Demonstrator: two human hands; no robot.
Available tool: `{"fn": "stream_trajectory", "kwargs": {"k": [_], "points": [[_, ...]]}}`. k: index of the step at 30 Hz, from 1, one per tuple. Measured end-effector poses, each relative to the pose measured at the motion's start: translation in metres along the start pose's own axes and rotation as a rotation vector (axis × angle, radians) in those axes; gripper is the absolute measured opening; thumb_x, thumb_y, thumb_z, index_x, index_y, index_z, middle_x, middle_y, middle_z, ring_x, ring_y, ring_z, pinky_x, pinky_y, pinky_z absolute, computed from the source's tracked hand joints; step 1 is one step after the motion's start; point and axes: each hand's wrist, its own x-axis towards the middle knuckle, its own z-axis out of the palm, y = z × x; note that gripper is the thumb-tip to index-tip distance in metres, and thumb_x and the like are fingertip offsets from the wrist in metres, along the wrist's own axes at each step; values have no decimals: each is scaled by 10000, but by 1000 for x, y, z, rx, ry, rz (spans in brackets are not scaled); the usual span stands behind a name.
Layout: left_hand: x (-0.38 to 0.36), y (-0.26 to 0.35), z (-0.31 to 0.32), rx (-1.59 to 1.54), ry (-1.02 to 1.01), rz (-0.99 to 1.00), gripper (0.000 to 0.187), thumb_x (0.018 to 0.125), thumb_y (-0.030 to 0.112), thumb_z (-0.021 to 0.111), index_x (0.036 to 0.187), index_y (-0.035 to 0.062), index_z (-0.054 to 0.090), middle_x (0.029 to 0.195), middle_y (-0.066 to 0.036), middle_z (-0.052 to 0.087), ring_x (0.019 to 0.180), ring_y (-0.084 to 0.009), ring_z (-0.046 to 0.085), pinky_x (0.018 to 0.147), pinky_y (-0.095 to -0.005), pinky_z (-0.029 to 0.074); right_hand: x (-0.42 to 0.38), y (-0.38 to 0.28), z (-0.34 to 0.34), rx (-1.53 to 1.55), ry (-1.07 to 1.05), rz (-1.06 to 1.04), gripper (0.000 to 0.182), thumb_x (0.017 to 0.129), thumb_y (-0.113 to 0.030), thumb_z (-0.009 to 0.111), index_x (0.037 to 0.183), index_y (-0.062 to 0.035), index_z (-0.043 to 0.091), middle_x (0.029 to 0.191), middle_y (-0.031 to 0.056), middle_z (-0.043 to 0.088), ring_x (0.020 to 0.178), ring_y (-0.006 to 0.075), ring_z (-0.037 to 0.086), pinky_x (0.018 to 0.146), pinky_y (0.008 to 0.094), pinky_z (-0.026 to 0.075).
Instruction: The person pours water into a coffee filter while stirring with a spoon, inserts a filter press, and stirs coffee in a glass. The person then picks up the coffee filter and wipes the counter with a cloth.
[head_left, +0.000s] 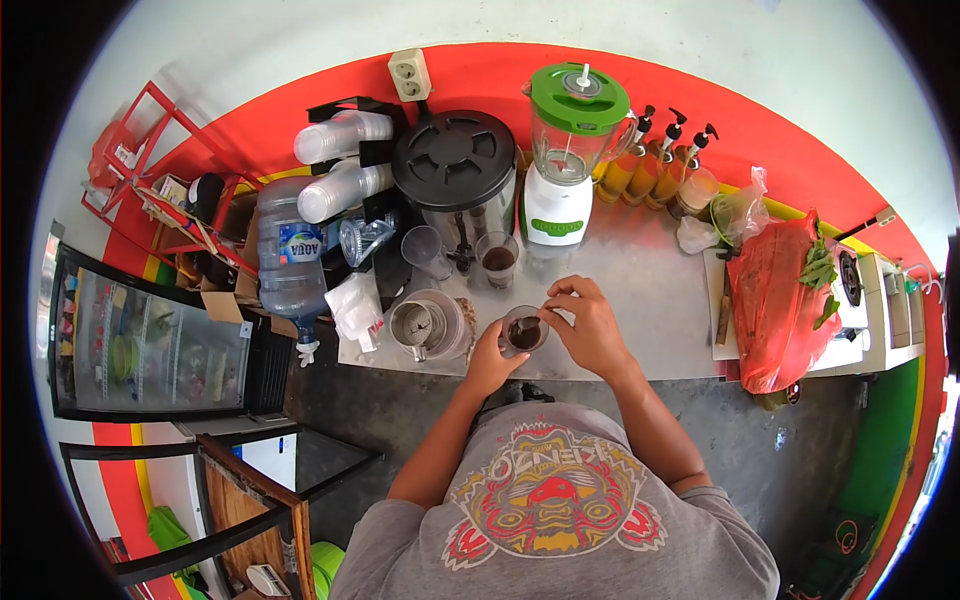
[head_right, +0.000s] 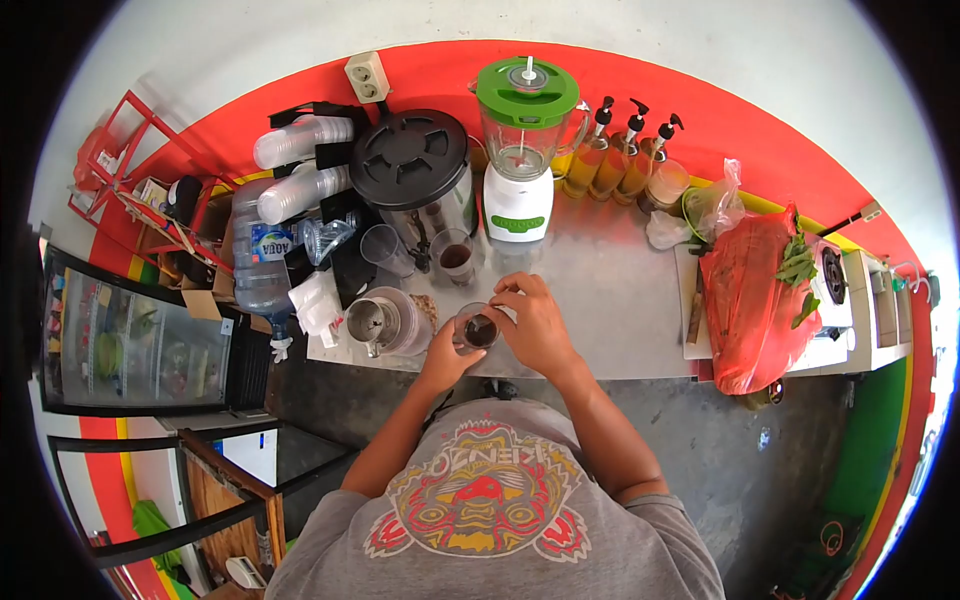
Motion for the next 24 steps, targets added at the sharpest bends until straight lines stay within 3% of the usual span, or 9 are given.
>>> {"fn": "stream_trajectory", "kwargs": {"k": [4, 7, 9, 10, 12, 13, 15, 19, 24], "points": [[-4, -2, -1, 39, 21, -5, 716, 838, 130, 864, 1467, 69, 526, 1432, -97, 603, 1278, -236, 619, 993, -406, 546, -13, 30, 32, 14, -8, 32, 123, 906, -86, 788, 961, 23, 782, 1128, 151, 710, 1050, 354, 666, 916, 440, 533], [-12, 14, -3, 55, 3, -13, 783, 859, 141, 838, 1537, 39, 461, 1452, -164, 564, 1320, -289, 592, 997, -430, 556, -21, 48, 59, 146, -14, 154, 125, 929, -83, 766, 985, 29, 777, 1174, 161, 720, 1055, 360, 688, 920, 451, 550], [-21, 21, -4, 9, 35, -10, 695, 938, 118, 756, 1551, 27, 442, 1455, -171, 568, 1286, -302, 618, 979, -421, 567, -25, 51, 69, 227, -37, 104, 306, 940, -135, 778, 1204, 7, 716, 1245, 179, 716, 1103, 384, 702, 961, 450, 562], [-25, 13, -3, 16, 26, -11, 695, 938, 118, 756, 1551, 27, 442, 1455, -171, 568, 1286, -302, 618, 979, -421, 567, -30, 52, 71, 232, -29, 111, 306, 940, -135, 778, 1204, 7, 716, 1245, 179, 716, 1103, 384, 702, 961, 450, 562], [-30, -6, -1, -242, 36, -43, 604, 1020, 94, 642, 1574, 19, 415, 1490, -192, 558, 1259, -318, 653, 978, -422, 570, -35, 44, 67, 290, -110, 217, 643, 903, -209, 836, 1445, -31, 538, 1348, 194, 674, 1236, 395, 660, 1042, 451, 540], [-31, -13, -2, -240, 29, -44, 604, 1020, 94, 642, 1574, 19, 415, 1490, -192, 558, 1259, -318, 653, 978, -422, 570, -37, 44, 66, 290, -105, 222, 643, 903, -209, 836, 1445, -31, 538, 1348, 194, 674, 1236, 395, 660, 1042, 451, 540], [-32, -18, -6, -205, -25, -39, 545, 1080, 36, 541, 1597, 8, 373, 1585, -160, 493, 1287, -263, 654, 998, -386, 569, -39, 44, 63, 195, -227, 214, 878, 843, -255, 894, 1540, -65, 397, 1430, 198, 620, 1322, 394, 607, 1077, 456, 522], [-31, -23, -9, -166, -44, -8, 519, 1091, 34, 515, 1591, 5, 380, 1605, -168, 480, 1284, -264, 658, 1010, -366, 560, -44, 59, 76, 107, -206, 172, 906, 812, -254, 919, 1534, -61, 407, 1463, 192, 591, 1363, 378, 574, 1091, 471, 509], [-23, 2, -18, -131, 10, -18, 534, 1053, 45, 582, 1564, 31, 428, 1559, -141, 522, 1256, -255, 655, 992, -376, 546, -31, 64, 74, 123, -123, 263, 907, 803, -240, 924, 1530, -49, 416, 1436, 182, 610, 1324, 369, 596, 1050, 450, 526]]}}
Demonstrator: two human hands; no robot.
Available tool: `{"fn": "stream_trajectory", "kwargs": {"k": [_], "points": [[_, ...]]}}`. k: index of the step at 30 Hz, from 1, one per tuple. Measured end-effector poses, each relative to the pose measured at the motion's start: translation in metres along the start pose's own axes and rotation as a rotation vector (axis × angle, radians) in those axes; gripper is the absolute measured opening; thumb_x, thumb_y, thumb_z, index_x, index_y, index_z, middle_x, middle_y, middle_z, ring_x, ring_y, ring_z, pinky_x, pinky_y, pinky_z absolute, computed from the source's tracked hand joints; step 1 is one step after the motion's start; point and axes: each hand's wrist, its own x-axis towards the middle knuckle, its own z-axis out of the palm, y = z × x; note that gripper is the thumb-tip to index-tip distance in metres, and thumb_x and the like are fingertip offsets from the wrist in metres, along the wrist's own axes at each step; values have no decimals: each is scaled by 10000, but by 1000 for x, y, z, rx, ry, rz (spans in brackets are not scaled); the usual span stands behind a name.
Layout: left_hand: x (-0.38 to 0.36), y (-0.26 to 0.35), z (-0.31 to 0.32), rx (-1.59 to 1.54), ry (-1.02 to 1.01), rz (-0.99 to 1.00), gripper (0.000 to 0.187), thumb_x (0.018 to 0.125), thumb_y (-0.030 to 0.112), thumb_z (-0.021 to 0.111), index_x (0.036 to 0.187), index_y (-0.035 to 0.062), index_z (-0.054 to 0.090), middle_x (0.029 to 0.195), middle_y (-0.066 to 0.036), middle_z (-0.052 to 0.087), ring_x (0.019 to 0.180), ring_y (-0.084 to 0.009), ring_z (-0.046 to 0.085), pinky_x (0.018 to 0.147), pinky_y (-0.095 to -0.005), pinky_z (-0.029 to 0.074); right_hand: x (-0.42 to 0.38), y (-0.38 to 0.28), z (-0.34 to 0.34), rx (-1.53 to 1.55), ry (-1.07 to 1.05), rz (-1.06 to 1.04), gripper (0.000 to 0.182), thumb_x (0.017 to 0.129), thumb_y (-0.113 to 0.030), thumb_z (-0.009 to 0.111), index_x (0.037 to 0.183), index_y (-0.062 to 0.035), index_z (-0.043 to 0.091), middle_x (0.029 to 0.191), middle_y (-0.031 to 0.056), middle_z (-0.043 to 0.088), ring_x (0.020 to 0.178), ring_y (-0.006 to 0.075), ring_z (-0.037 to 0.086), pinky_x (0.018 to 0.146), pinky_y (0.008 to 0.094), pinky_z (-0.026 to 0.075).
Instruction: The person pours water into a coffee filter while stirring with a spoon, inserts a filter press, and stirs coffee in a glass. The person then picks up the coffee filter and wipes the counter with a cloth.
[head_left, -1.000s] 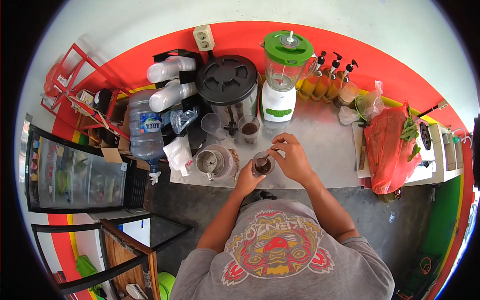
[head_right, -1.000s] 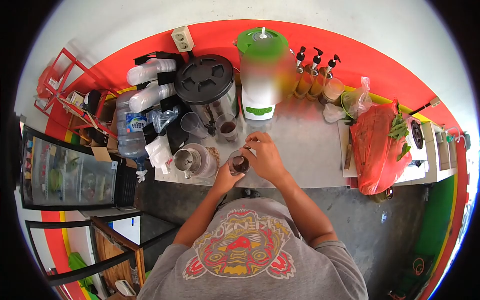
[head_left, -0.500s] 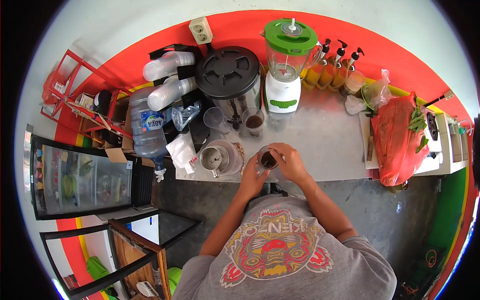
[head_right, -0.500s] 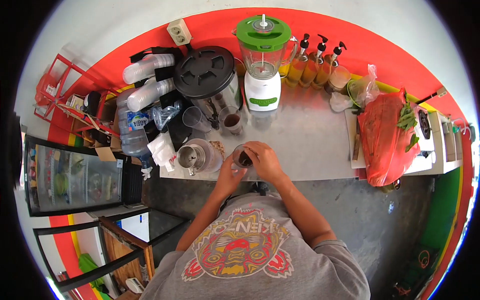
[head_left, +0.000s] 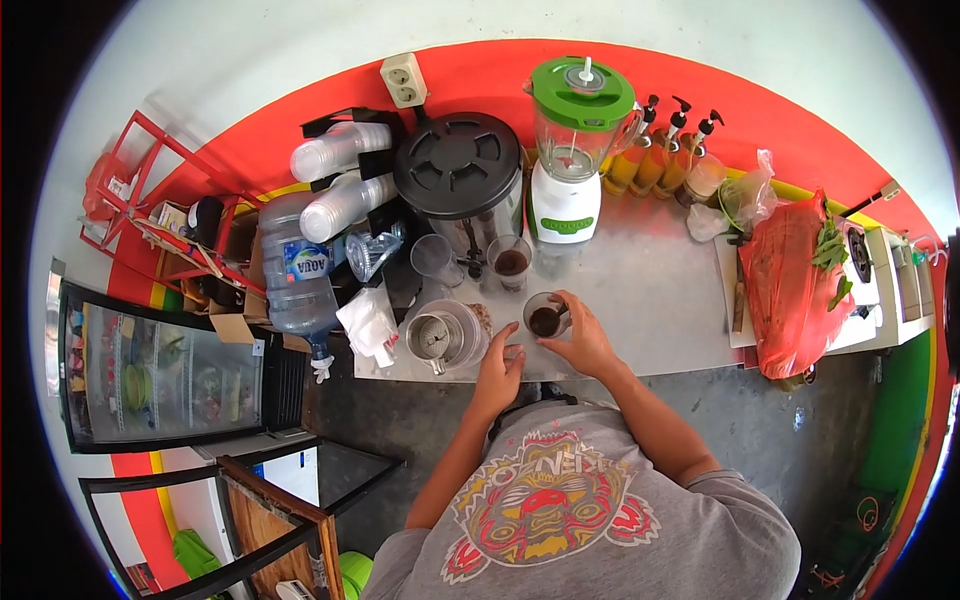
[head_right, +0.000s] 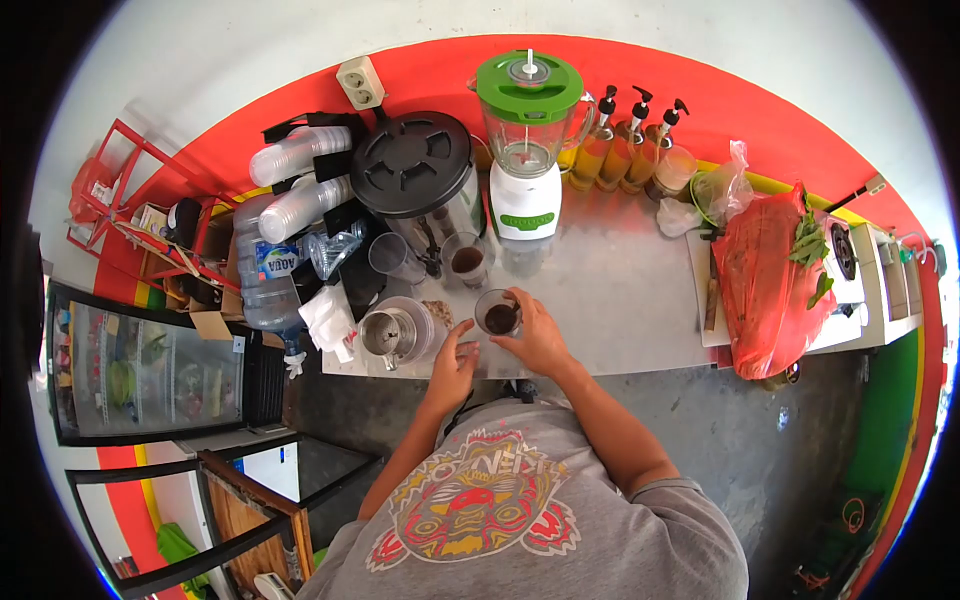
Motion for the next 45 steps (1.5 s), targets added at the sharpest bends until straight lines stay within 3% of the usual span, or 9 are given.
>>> {"fn": "stream_trajectory", "kwargs": {"k": [4, 6, 9, 15, 19, 22, 29, 35, 45], "points": [[22, 45, -1, 131, 99, 153, 549, 964, -8, 623, 1497, 36, 501, 1451, -189, 575, 1250, -317, 641, 1022, -433, 521, 22, 5, -13, -23, 98, -22, 902, 797, -227, 927, 1525, -43, 428, 1454, 175, 606, 1306, 349, 606, 997, 427, 544], [40, 73, -1, 340, 111, 447, 565, 911, -32, 657, 1455, 47, 528, 1405, -174, 581, 1273, -359, 595, 1055, -463, 481, 36, 12, -20, 15, 176, 29, 897, 799, -208, 925, 1524, -41, 424, 1466, 168, 605, 1279, 353, 615, 985, 445, 549], [77, 97, 0, 595, 187, 509, 677, 862, 6, 768, 1483, 105, 517, 1471, -166, 530, 1357, -379, 522, 1084, -475, 449, 59, 22, -24, 86, 232, 24, 907, 793, -203, 931, 1528, -33, 428, 1470, 172, 609, 1257, 323, 633, 958, 436, 554], [130, 87, -2, 968, 221, 70, 887, 792, 73, 864, 1567, 160, 441, 1588, -164, 395, 1470, -412, 382, 1162, -556, 354, 89, 22, -18, 119, 273, 10, 896, 783, -201, 937, 1514, -23, 451, 1449, 171, 626, 1241, 305, 643, 933, 412, 552], [139, 83, -8, 953, 188, 58, 875, 772, 93, 862, 1545, 162, 458, 1473, -142, 506, 1378, -356, 497, 1120, -538, 356, 99, 18, -12, 142, 244, 54, 885, 771, -198, 940, 1502, -23, 473, 1424, 175, 643, 1239, 308, 648, 937, 400, 552], [140, 92, -12, 989, 172, -7, 865, 820, 189, 882, 1559, 187, 433, 1490, -103, 494, 1382, -340, 497, 1099, -572, 349, 110, 22, -6, 127, 257, 47, 892, 768, -192, 937, 1500, 2, 467, 1426, 192, 640, 1268, 343, 639, 1007, 420, 528], [134, 96, -13, 1004, 186, -61, 829, 834, 194, 873, 1549, 179, 454, 1466, -112, 517, 1387, -346, 492, 1103, -613, 334, 127, 12, -2, 48, 248, 34, 918, 772, -196, 933, 1513, 30, 439, 1452, 222, 619, 1343, 383, 596, 1117, 440, 470], [130, 94, -16, 935, 186, -80, 835, 817, 179, 877, 1552, 182, 482, 1477, -111, 516, 1380, -357, 493, 1092, -593, 381, 133, 15, 1, 45, 250, 3, 948, 763, -173, 935, 1543, 1, 424, 1441, 201, 627, 1328, 345, 609, 1130, 424, 462], [107, 101, -28, 841, 252, 103, 869, 782, 197, 896, 1551, 148, 493, 1584, -134, 483, 1466, -371, 444, 1181, -547, 355, 126, 18, -5, 113, 164, 5, 987, 796, -171, 912, 1588, 7, 350, 1429, 252, 613, 1310, 397, 606, 1103, 450, 475]]}}
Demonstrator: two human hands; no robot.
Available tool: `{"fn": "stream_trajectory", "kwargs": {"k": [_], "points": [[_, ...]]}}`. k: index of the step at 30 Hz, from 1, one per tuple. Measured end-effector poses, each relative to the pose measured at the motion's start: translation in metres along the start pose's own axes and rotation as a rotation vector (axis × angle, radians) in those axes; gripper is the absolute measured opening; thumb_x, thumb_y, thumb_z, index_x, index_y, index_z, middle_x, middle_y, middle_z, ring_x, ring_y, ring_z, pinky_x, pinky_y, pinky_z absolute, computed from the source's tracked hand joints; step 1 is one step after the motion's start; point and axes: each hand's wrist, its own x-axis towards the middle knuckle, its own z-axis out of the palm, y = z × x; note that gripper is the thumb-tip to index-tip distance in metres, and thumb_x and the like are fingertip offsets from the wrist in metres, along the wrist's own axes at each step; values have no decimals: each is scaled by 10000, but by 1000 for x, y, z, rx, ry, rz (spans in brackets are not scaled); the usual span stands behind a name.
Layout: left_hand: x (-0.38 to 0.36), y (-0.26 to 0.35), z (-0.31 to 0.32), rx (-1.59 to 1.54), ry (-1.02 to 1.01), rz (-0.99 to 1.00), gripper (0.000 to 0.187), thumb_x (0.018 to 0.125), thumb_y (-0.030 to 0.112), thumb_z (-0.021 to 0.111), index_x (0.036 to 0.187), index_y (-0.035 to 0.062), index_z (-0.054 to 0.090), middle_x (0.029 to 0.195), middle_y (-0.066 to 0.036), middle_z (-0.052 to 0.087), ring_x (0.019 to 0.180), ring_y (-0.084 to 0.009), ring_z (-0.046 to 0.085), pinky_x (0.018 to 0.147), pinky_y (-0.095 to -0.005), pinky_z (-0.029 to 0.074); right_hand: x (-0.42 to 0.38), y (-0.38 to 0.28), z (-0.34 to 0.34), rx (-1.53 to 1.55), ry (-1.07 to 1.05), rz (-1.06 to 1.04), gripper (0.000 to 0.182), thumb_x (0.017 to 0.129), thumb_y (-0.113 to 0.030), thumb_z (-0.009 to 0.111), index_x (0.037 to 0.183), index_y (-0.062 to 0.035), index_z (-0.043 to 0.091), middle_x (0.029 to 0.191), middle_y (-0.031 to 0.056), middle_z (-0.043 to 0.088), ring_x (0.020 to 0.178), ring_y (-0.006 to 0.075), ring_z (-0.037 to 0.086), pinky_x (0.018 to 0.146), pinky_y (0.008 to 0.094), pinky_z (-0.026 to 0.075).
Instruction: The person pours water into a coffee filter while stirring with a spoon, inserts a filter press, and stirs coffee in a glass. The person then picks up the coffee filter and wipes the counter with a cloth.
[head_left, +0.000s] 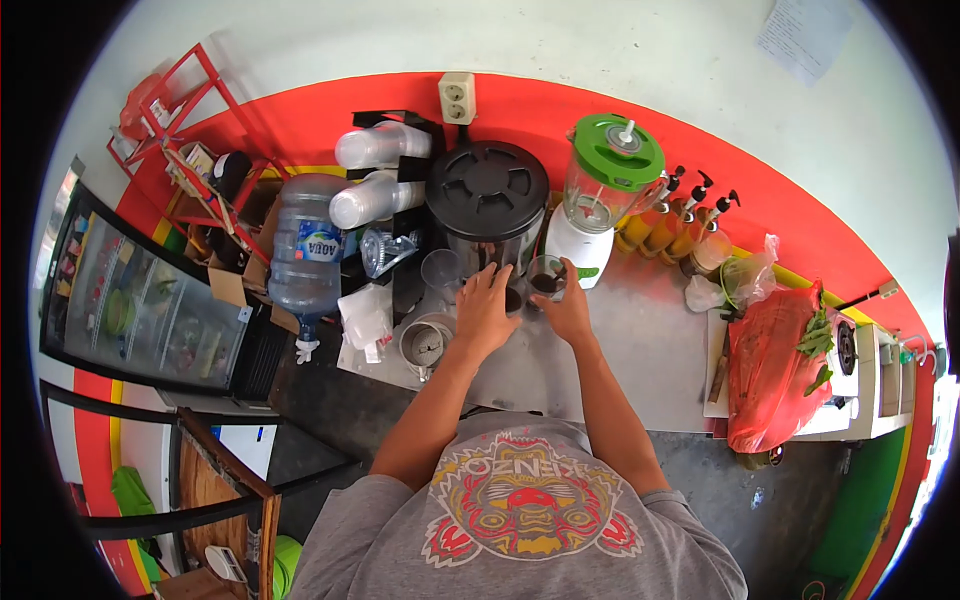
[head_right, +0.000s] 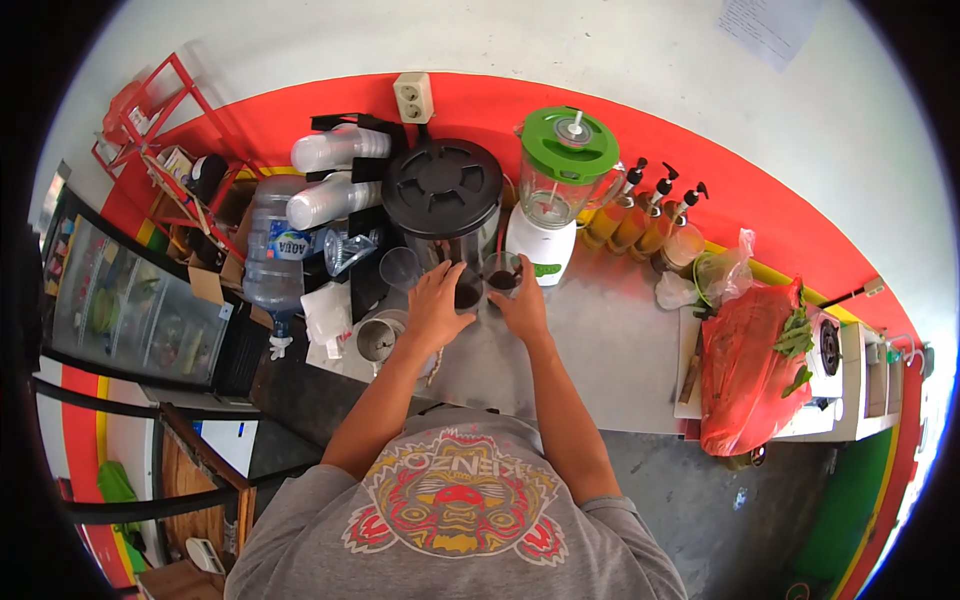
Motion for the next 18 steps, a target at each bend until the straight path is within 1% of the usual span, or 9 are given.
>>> {"fn": "stream_trajectory", "kwargs": {"k": [4, 6, 7, 9, 10, 12, 15, 16, 18], "points": [[-25, -5, -54, -177, 122, 103, 724, 824, 189, 865, 1477, 92, 569, 1536, -160, 540, 1431, -390, 499, 1174, -498, 395, -13, 0, -7, -11, 3, 107, 982, 827, -199, 894, 1614, -28, 332, 1433, 265, 610, 1304, 405, 609, 1088, 458, 487], [-42, -15, -84, -235, 170, 117, 660, 842, 168, 846, 1444, 73, 592, 1486, -166, 579, 1387, -381, 540, 1150, -472, 423, -25, -7, -14, -322, 98, 104, 781, 843, -187, 873, 1512, -20, 505, 1332, 236, 680, 1161, 368, 685, 996, 447, 534], [-52, -21, -96, -299, 219, 143, 597, 861, 146, 827, 1411, 55, 615, 1436, -172, 618, 1343, -372, 582, 1127, -447, 451, -32, -16, -19, -315, 87, 105, 781, 843, -187, 873, 1512, -20, 505, 1332, 236, 680, 1161, 368, 685, 996, 447, 534], [-76, -33, -114, -359, 232, 77, 538, 889, 112, 787, 1394, 41, 618, 1396, -166, 642, 1307, -344, 606, 1101, -427, 466, -47, -57, -35, -279, 33, 210, 512, 864, -171, 845, 1312, 4, 669, 1162, 187, 745, 973, 316, 727, 887, 435, 563], [-88, -40, -119, -426, 246, 22, 480, 917, 78, 747, 1377, 26, 622, 1355, -160, 665, 1272, -316, 630, 1074, -406, 481, -54, -62, -32, -270, 25, 212, 512, 864, -171, 845, 1312, 4, 669, 1162, 187, 745, 973, 316, 727, 887, 435, 563], [-114, -64, -114, -447, 283, -44, 458, 922, 25, 700, 1373, 30, 622, 1330, -164, 676, 1241, -312, 649, 1046, -399, 495, -66, -69, -24, -78, 20, 9, 349, 870, -163, 836, 1154, 13, 736, 999, 143, 759, 819, 278, 720, 805, 435, 568], [-149, -91, -84, -559, 364, -193, 448, 920, -65, 609, 1358, 26, 627, 1287, -155, 697, 1207, -281, 670, 1011, -382, 508, -68, -83, -3, 15, -244, -53, 457, 852, -155, 847, 1249, 7, 690, 1094, 160, 748, 929, 312, 722, 870, 450, 565], [-158, -98, -73, -651, 410, -283, 455, 913, -103, 565, 1346, 19, 631, 1269, -142, 707, 1204, -256, 671, 1005, -373, 508, -68, -88, 6, 25, -240, -53, 457, 852, -155, 847, 1249, 7, 690, 1094, 160, 748, 929, 312, 722, 870, 450, 565], [-169, -108, -51, -628, 383, -327, 536, 881, -120, 556, 1396, 20, 601, 1325, -142, 682, 1221, -241, 660, 1008, -363, 510, -69, -97, 25, -3, -403, -266, 728, 811, -145, 871, 1452, -3, 557, 1322, 200, 673, 1191, 359, 658, 1033, 459, 517]]}}
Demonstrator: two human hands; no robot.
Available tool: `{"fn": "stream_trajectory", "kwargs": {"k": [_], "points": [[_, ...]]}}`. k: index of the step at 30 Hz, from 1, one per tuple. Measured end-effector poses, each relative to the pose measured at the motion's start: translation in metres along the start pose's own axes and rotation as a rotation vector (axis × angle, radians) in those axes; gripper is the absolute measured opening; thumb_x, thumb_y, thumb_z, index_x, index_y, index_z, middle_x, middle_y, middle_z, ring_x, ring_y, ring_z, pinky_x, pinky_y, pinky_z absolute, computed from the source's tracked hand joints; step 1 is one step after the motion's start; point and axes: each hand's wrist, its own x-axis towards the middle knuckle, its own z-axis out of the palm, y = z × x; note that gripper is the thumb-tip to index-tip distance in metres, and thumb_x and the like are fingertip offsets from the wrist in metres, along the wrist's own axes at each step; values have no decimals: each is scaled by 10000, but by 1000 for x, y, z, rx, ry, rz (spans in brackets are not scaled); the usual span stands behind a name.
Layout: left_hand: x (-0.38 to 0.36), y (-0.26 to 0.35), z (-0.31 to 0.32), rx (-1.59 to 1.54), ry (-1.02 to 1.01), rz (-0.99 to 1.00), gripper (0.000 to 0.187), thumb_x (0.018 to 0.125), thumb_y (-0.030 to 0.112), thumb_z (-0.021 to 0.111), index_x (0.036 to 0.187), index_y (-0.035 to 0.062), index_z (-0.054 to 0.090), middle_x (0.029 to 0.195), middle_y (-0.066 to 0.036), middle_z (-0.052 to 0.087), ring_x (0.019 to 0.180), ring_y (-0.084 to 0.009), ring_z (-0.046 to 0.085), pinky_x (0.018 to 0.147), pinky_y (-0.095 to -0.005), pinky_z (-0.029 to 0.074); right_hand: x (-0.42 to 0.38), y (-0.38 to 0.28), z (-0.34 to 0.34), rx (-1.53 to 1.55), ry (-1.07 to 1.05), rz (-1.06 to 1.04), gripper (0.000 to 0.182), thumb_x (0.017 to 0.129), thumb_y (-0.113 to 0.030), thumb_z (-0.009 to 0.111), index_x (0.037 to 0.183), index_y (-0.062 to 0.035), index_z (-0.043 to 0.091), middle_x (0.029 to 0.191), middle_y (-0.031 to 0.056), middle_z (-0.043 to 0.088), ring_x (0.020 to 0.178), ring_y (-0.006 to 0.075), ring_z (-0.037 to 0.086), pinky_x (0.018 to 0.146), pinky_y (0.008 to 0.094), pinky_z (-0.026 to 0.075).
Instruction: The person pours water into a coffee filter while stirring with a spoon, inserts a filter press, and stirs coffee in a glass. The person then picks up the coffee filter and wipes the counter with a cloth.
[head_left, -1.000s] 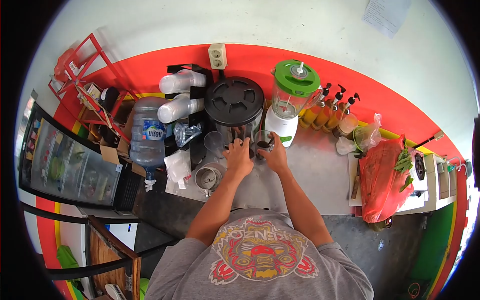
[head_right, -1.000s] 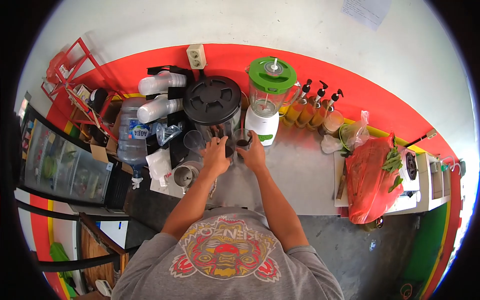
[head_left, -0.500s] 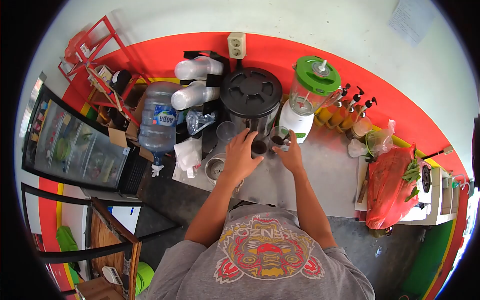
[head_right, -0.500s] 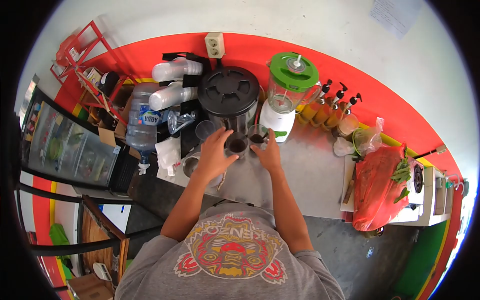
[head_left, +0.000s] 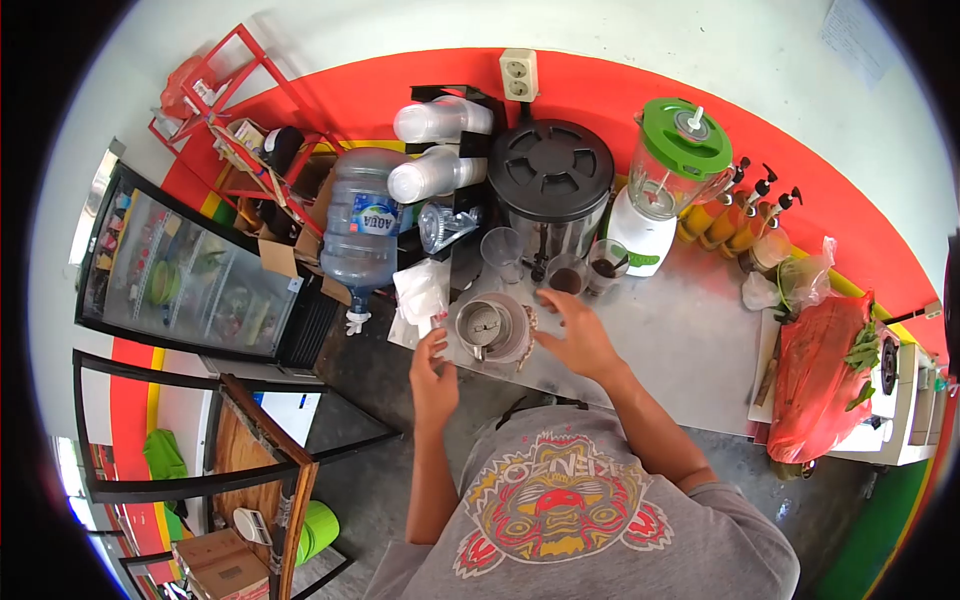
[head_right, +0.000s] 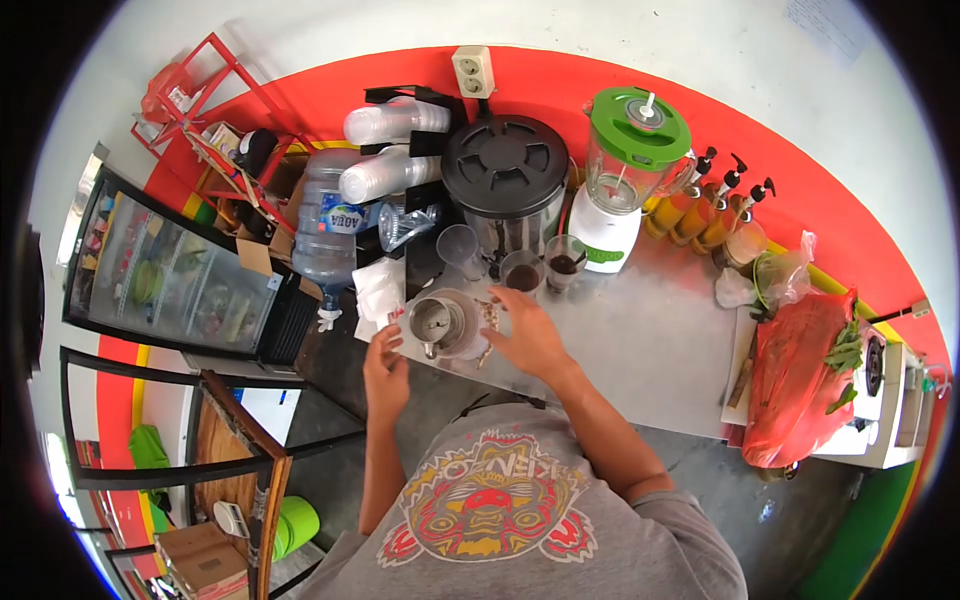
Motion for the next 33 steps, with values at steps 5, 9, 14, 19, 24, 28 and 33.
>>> {"fn": "stream_trajectory", "kwargs": {"k": [5, 9, 14, 19, 24, 28, 33], "points": [[-7, -28, 35, -85, -133, -154, 1040, 768, -13, 766, 1667, 73, 249, 1621, -159, 417, 1468, -285, 473, 1156, -448, 446, 24, -2, 36, -51, -200, -216, 1164, 743, -216, 935, 1657, -27, 241, 1608, 207, 436, 1496, 381, 412, 1228, 472, 368], [4, -39, 50, -231, -177, -35, 1346, 638, 11, 911, 1696, 57, 80, 1664, -172, 341, 1567, -312, 338, 1277, -515, 318, 34, 11, 59, -116, -244, -177, 1418, 608, -321, 1001, 1686, -20, 130, 1663, 256, 319, 1549, 440, 310, 1267, 508, 322], [11, -54, 56, -317, -208, -44, 1316, 649, 87, 973, 1670, 50, 145, 1635, -161, 398, 1530, -301, 402, 1253, -469, 363, 25, 10, 76, -176, -201, -115, 1447, 581, -343, 992, 1680, -1, 115, 1676, 268, 265, 1543, 471, 279, 1264, 514, 319], [15, -66, 81, -198, -106, 58, 1201, 663, 140, 990, 1606, 62, 251, 1565, -158, 500, 1460, -316, 505, 1191, -435, 432, 22, 13, 83, -144, -171, -37, 1390, 603, -330, 964, 1659, 48, 142, 1659, 285, 267, 1524, 468, 297, 1260, 506, 321], [10, -63, 88, 25, -51, 1, 1164, 638, 198, 1007, 1553, 59, 302, 1478, -183, 577, 1381, -359, 579, 1107, -454, 491, 19, 14, 70, -173, -151, -40, 1316, 613, -343, 960, 1620, 97, 236, 1588, 280, 366, 1504, 451, 350, 1249, 496, 347], [9, -57, 83, -22, -47, 42, 1180, 625, 216, 1015, 1552, 57, 302, 1473, -183, 581, 1377, -362, 582, 1112, -461, 490, 23, 10, 63, -160, -189, -33, 1299, 621, -356, 957, 1614, 88, 247, 1605, 273, 359, 1488, 450, 377, 1245, 480, 358], [14, -54, 73, -67, -114, 13, 1219, 592, 272, 1033, 1547, 58, 307, 1469, -194, 586, 1365, -380, 593, 1107, -477, 503, 37, 16, 58, -97, -210, -137, 1150, 625, -365, 956, 1572, -4, 412, 1588, 238, 385, 1482, 426, 410, 1223, 482, 393]]}}
